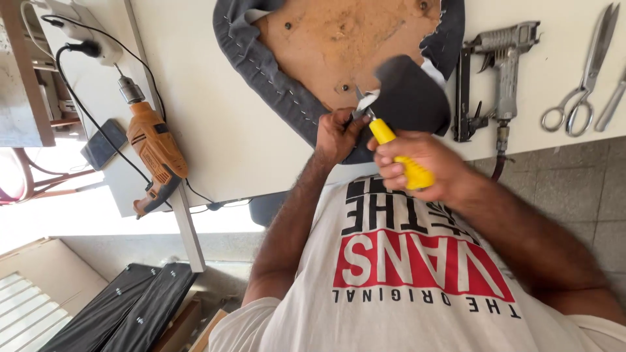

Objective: Stripping old fabric and stapling new fabric onto a chair seat base

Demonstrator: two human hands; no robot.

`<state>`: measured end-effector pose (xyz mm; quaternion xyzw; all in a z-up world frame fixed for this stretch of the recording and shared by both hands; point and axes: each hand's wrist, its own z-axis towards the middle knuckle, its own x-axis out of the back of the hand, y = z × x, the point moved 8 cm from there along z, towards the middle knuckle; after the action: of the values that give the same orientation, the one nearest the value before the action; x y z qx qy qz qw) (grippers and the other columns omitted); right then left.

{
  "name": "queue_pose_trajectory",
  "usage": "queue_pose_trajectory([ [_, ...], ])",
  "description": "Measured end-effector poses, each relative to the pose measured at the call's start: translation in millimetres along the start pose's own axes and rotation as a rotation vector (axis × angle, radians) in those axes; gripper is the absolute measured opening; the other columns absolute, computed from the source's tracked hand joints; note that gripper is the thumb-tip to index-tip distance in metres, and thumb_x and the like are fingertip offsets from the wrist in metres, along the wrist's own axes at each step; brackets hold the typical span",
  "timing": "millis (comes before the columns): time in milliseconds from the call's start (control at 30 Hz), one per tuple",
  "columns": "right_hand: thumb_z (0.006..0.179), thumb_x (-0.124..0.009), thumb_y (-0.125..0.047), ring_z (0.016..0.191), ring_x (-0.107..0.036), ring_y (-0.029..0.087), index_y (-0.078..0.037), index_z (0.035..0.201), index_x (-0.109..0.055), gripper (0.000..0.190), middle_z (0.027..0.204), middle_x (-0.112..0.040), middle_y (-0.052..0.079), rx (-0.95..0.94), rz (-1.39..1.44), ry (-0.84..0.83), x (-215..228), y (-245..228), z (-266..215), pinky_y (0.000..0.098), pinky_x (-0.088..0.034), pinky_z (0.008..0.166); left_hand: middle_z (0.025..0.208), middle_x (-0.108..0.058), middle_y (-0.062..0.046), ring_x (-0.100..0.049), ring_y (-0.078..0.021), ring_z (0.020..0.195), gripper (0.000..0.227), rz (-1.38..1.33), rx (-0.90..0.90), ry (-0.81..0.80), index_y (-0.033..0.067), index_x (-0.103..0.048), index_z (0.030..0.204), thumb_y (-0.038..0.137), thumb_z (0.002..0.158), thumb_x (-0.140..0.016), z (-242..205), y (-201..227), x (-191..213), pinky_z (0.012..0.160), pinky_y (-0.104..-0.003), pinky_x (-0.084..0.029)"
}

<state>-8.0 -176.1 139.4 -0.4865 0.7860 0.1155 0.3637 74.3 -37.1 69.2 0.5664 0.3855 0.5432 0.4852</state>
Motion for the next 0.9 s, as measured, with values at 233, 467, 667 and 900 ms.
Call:
queue_pose_trajectory([
  [233, 0.111, -0.039, -0.019, 0.083, -0.07, 0.037, -0.001, 0.117, -0.06, 0.028, 0.098, -0.068, 0.024, 0.32, -1.081, -0.348, 267.0, -215.5, -132.5, 0.0463, -0.058, 0.075, 0.06, -0.042, 0.006, -0.04, -0.0074, 0.057, 0.041, 0.153, 0.18, -0.134, 0.0131, -0.05, 0.067, 0.032, 0.095, -0.072, -8.0, -21.3, 1.1, 0.051, -0.031, -0.039],
  [467, 0.091, -0.077, -0.011, 0.065, -0.068, 0.019, -0.006, 0.13, -0.048, 0.048, 0.116, -0.066, 0.01, 0.689, -1.267, 0.376, -0.3, -119.5, 14.5, 0.0325, -0.058, 0.057, 0.065, -0.023, 0.009, -0.024, -0.0069, 0.061, 0.055, 0.037, 0.137, -0.09, 0.0173, -0.027, 0.066, 0.035, 0.102, -0.063, 3.9, -14.7, 19.6, 0.051, -0.032, -0.021],
  [667, 0.08, -0.092, -0.027, 0.094, -0.062, 0.032, 0.004, 0.128, -0.056, 0.068, 0.109, -0.065, 0.018, 0.667, -1.545, 0.565, 48.5, -114.2, 56.3, 0.0433, -0.053, 0.076, 0.07, -0.028, 0.012, -0.028, -0.0039, 0.064, 0.048, -0.073, 0.239, 0.048, 0.0203, -0.033, 0.066, 0.031, 0.103, -0.062, -20.6, -32.6, 46.0, 0.053, -0.029, -0.021],
  [900, 0.082, -0.084, -0.022, 0.082, -0.057, 0.027, 0.0, 0.115, -0.06, 0.046, 0.095, -0.064, 0.011, 0.847, -1.425, 0.673, 99.8, -111.0, 41.2, 0.0415, -0.048, 0.07, 0.057, -0.038, 0.008, -0.035, -0.0058, 0.044, 0.035, -0.884, 0.608, 0.488, 0.0208, -0.044, 0.072, 0.029, 0.103, -0.058, -65.1, -90.4, 32.6, 0.037, -0.023, -0.027],
])
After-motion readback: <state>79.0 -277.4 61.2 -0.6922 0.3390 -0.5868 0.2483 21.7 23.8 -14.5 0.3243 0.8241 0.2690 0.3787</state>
